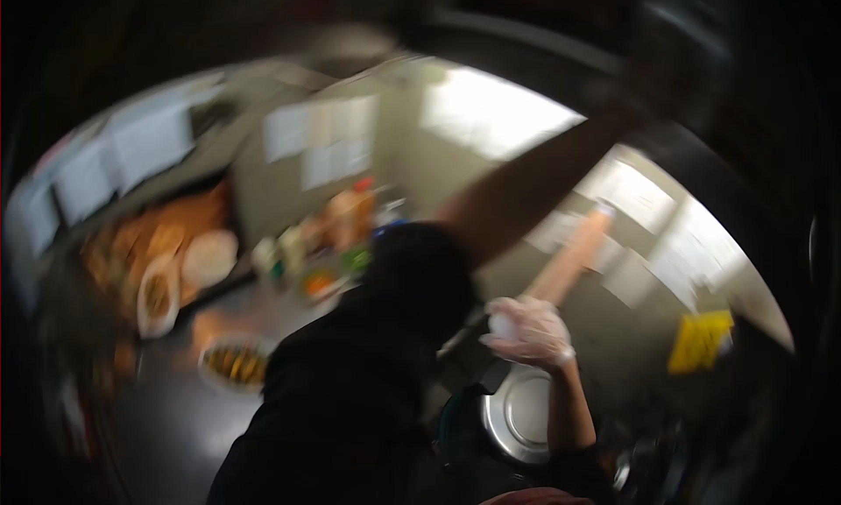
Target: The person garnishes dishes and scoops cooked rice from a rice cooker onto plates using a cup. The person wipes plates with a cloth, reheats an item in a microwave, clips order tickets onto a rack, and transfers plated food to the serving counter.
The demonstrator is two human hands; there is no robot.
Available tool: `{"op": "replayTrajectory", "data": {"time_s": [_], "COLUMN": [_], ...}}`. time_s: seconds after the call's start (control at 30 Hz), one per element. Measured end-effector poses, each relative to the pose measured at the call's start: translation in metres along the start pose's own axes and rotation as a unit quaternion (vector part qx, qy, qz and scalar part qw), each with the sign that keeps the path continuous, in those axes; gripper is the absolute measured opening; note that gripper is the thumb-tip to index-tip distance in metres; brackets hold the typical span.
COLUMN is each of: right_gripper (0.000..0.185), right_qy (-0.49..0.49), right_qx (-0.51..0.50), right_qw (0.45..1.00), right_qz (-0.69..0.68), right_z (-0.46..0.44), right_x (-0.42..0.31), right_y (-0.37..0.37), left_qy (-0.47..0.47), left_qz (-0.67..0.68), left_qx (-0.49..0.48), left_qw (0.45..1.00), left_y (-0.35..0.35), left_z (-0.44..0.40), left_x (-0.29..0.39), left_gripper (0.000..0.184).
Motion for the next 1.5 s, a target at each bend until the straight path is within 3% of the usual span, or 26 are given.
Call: {"op": "replayTrajectory", "data": {"time_s": [0.03,0.17,0.2,0.27,0.37,0.4,0.47,0.53,0.57,0.6,0.63,0.67,0.7,0.77,0.83,0.9,0.93,1.03,1.1,1.23,1.3,1.37,1.5], "right_gripper": [0.044,0.052,0.05,0.05,0.05,0.05,0.052,0.052,0.051,0.051,0.05,0.049,0.048,0.047,0.047,0.045,0.045,0.048,0.053,0.064,0.068,0.07,0.067], "right_qy": [0.075,0.166,0.266,0.283,0.302,0.333,0.355,0.397,0.42,0.443,0.473,0.501,0.529,0.557,0.579,0.513,0.493,0.555,0.684,0.698,0.711,0.706,0.692], "right_qx": [0.046,-0.016,0.032,-0.034,-0.186,-0.204,-0.269,-0.321,-0.327,-0.332,-0.332,-0.329,-0.322,-0.346,-0.37,-0.504,-0.533,-0.515,-0.326,-0.329,-0.29,-0.315,-0.245], "right_qw": [0.994,0.986,0.963,0.957,0.935,0.921,0.895,0.86,0.847,0.833,0.816,0.8,0.785,0.755,0.726,0.69,0.684,0.643,0.634,0.616,0.623,0.614,0.664], "right_qz": [0.068,-0.023,0.008,0.046,0.013,0.004,0.021,-0.003,-0.001,0.001,0.004,0.004,0.002,0.011,0.029,-0.075,-0.068,-0.114,-0.152,-0.159,-0.15,-0.156,-0.142], "right_z": [-0.004,-0.043,-0.051,-0.052,-0.043,-0.037,-0.012,0.005,0.013,0.022,0.032,0.041,0.049,0.061,0.073,0.083,0.096,0.123,0.131,0.162,0.181,0.199,0.234], "right_x": [-0.01,-0.023,-0.02,-0.04,-0.044,-0.064,-0.123,-0.156,-0.178,-0.201,-0.224,-0.249,-0.278,-0.336,-0.396,-0.459,-0.498,-0.606,-0.677,-0.806,-0.861,-0.914,-0.988], "right_y": [-0.008,-0.105,-0.139,-0.2,-0.328,-0.342,-0.341,-0.375,-0.382,-0.388,-0.393,-0.397,-0.403,-0.42,-0.444,-0.476,-0.457,-0.453,-0.477,-0.466,-0.458,-0.474,-0.528], "left_qy": [0.006,-0.018,-0.011,0.035,0.232,0.364,0.632,0.706,0.766,0.736,0.762,0.802,0.764,0.795,0.825,0.77,0.739,0.774,0.787,0.608,0.721,0.765,0.722], "left_qz": [0.012,0.087,0.111,0.163,0.165,0.065,-0.084,-0.244,-0.299,-0.359,-0.398,-0.425,-0.486,-0.538,-0.509,-0.616,-0.662,-0.604,-0.581,-0.744,-0.684,-0.619,-0.629], "left_qx": [-0.007,-0.115,-0.161,-0.253,-0.402,-0.363,-0.229,-0.236,-0.237,-0.202,-0.207,-0.229,-0.237,-0.14,0.038,0.054,0.058,0.166,0.186,-0.181,0.017,0.179,0.286], "left_qw": [1.0,0.989,0.981,0.953,0.87,0.855,0.736,0.621,0.518,0.537,0.466,0.351,0.351,0.242,0.243,0.157,0.113,0.093,0.094,0.211,0.109,0.013,-0.041], "left_y": [0.012,0.086,0.111,0.157,0.234,0.284,0.395,0.496,0.534,0.571,0.6,0.628,0.655,0.678,0.697,0.704,0.703,0.694,0.689,0.657,0.656,0.648,0.661], "left_z": [0.016,0.091,0.11,0.155,0.279,0.321,0.411,0.449,0.441,0.447,0.436,0.437,0.453,0.419,0.421,0.442,0.445,0.419,0.436,0.474,0.469,0.448,0.424], "left_x": [0.003,0.028,0.037,0.059,0.088,0.109,0.159,0.255,0.298,0.344,0.386,0.431,0.488,0.549,0.614,0.683,0.711,0.745,0.786,0.839,0.83,0.806,0.803], "left_gripper": [0.022,0.02,0.02,0.019,0.021,0.021,0.021,0.024,0.022,0.022,0.025,0.027,0.028,0.03,0.031,0.03,0.03,0.028,0.023,0.016,0.015,0.015,0.016]}}
Point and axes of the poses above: each hand's wrist, its own z-axis away from the middle knuckle, its own y-axis out of the back of the hand, x = y × z, the point moved 4 cm from there along -z, towards the middle knuckle, and after that the axes turned 4 degrees about -x, right-handed, at the moved point
